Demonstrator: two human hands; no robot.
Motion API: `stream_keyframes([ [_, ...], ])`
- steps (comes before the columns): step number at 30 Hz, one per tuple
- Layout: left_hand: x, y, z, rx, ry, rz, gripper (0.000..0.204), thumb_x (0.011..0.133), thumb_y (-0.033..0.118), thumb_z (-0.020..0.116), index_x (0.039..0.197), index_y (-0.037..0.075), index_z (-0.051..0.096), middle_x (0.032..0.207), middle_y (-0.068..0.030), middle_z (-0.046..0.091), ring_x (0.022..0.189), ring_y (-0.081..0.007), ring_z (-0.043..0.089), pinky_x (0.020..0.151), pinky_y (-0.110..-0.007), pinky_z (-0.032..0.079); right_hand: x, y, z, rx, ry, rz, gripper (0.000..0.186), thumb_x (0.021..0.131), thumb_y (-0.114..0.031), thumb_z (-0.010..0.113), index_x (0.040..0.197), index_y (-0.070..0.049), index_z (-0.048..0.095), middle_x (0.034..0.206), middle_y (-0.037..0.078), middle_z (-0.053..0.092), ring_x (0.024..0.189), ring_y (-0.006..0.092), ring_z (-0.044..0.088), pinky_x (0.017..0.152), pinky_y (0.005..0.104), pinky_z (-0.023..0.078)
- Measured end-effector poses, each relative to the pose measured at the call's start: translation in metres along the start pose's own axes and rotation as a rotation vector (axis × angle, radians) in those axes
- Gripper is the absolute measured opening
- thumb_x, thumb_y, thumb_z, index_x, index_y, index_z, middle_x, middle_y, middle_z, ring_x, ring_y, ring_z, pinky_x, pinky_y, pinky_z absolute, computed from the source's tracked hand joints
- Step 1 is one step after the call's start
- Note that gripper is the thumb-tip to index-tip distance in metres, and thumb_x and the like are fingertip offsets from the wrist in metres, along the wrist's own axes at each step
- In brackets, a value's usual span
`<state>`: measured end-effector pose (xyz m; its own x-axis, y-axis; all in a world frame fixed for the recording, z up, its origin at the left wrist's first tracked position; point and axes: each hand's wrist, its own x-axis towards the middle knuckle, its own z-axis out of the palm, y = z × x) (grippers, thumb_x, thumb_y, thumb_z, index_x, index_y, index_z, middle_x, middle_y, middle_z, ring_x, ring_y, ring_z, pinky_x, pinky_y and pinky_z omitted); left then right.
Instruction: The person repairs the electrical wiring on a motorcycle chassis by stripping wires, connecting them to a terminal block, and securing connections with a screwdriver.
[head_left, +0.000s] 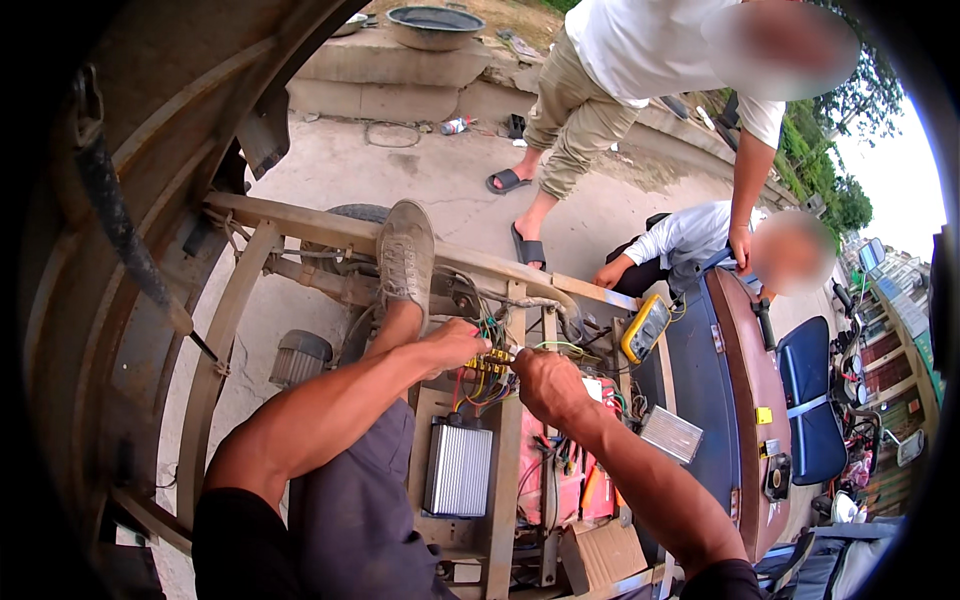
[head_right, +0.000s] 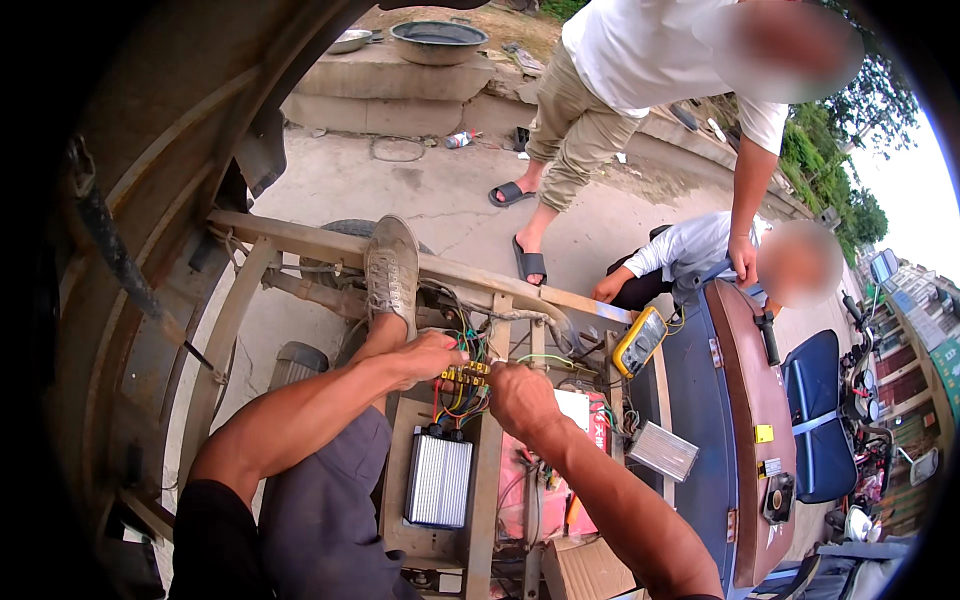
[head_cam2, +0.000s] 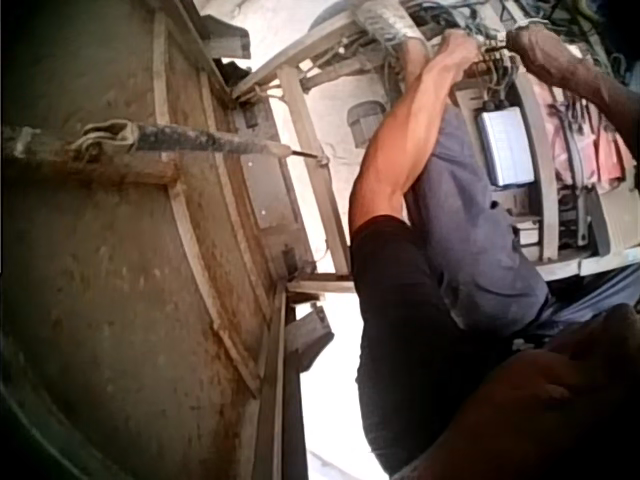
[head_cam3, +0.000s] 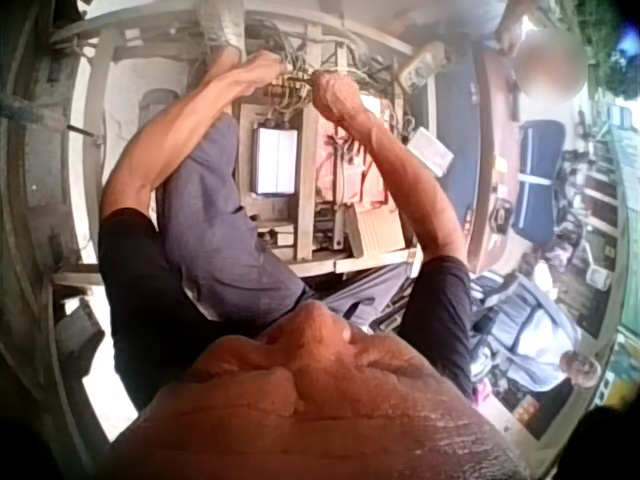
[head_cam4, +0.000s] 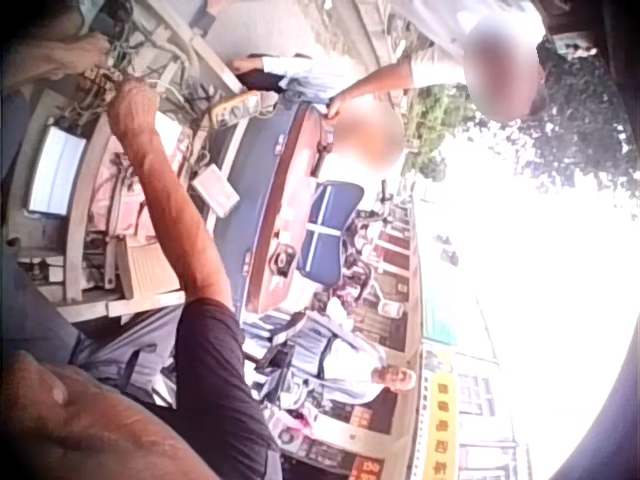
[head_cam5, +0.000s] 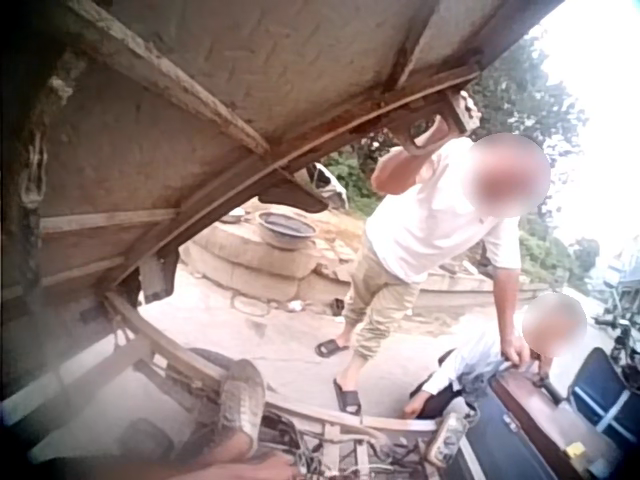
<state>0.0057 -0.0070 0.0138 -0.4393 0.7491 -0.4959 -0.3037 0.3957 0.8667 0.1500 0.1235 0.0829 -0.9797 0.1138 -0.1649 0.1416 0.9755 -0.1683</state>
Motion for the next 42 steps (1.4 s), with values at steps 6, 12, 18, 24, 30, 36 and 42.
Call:
stream_keyframes([
  [6,0.007,-0.006,-0.002,0.068,0.014,-0.006,0.021,0.099,0.017,0.059,0.091,-0.001,0.066,0.085,-0.0030,0.059,0.076,-0.0132,0.057,0.065,-0.033,0.059,-0.001,0.005,0.018,0.073,0.169,0.038,0.015,0.084,-0.012,0.060,0.092,-0.001,0.062,0.082,0.023,0.066,0.077,0.0392,0.068,0.074,0.0444,0.056],
  [12,-0.005,0.006,-0.003,0.067,0.016,0.001,0.022,0.098,0.019,0.060,0.090,-0.001,0.066,0.085,-0.0024,0.057,0.077,-0.0124,0.054,0.062,-0.033,0.057,-0.001,-0.008,-0.004,-0.232,-0.049,-0.038,0.016,0.087,-0.015,0.056,0.095,-0.002,0.061,0.077,0.021,0.067,0.073,0.0335,0.070,0.066,0.0441,0.056],
  [18,-0.007,0.005,-0.002,0.046,-0.007,0.015,0.022,0.096,0.018,0.059,0.092,-0.003,0.065,0.088,-0.0039,0.057,0.080,-0.0136,0.054,0.062,-0.033,0.056,0.007,-0.009,-0.011,0.075,-0.132,0.082,0.018,0.085,-0.016,0.057,0.090,-0.001,0.065,0.084,0.020,0.069,0.079,0.0369,0.070,0.069,0.0478,0.054],
  [24,-0.010,0.010,-0.005,0.164,-0.006,0.030,0.020,0.096,0.016,0.058,0.095,-0.003,0.065,0.092,-0.0047,0.056,0.083,-0.0153,0.056,0.063,-0.033,0.060,0.003,-0.005,0.002,-0.487,0.144,-0.377,0.011,0.081,-0.010,0.061,0.089,-0.004,0.066,0.096,0.015,0.065,0.095,0.0311,0.065,0.071,0.0447,0.055],
  [30,-0.002,0.002,0.001,0.044,0.013,0.001,0.023,0.097,0.017,0.060,0.088,-0.003,0.065,0.087,-0.0029,0.056,0.077,-0.0131,0.051,0.063,-0.031,0.056,0.015,0.001,-0.007,0.181,-0.140,0.081,0.021,0.092,-0.016,0.055,0.087,-0.002,0.069,0.077,0.023,0.066,0.075,0.0408,0.067,0.070,0.0472,0.054],
  [36,-0.009,0.010,-0.007,0.210,-0.001,0.013,0.022,0.098,0.018,0.058,0.098,-0.002,0.068,0.093,-0.0043,0.060,0.085,-0.0163,0.058,0.066,-0.036,0.061,0.004,-0.004,0.011,-0.349,0.285,-0.462,0.019,0.091,-0.012,0.053,0.107,-0.002,0.053,0.087,0.012,0.058,0.061,0.0339,0.067,0.063,0.0387,0.057],
  [42,-0.015,0.010,0.000,0.151,0.064,0.051,0.029,0.095,0.024,0.064,0.089,-0.004,0.063,0.082,-0.0081,0.058,0.079,-0.0156,0.047,0.072,-0.038,0.042,0.011,-0.013,0.009,-0.218,0.003,-0.105,0.017,0.088,-0.010,0.055,0.098,0.003,0.057,0.083,0.020,0.064,0.065,0.0339,0.069,0.053,0.0388,0.055],
])
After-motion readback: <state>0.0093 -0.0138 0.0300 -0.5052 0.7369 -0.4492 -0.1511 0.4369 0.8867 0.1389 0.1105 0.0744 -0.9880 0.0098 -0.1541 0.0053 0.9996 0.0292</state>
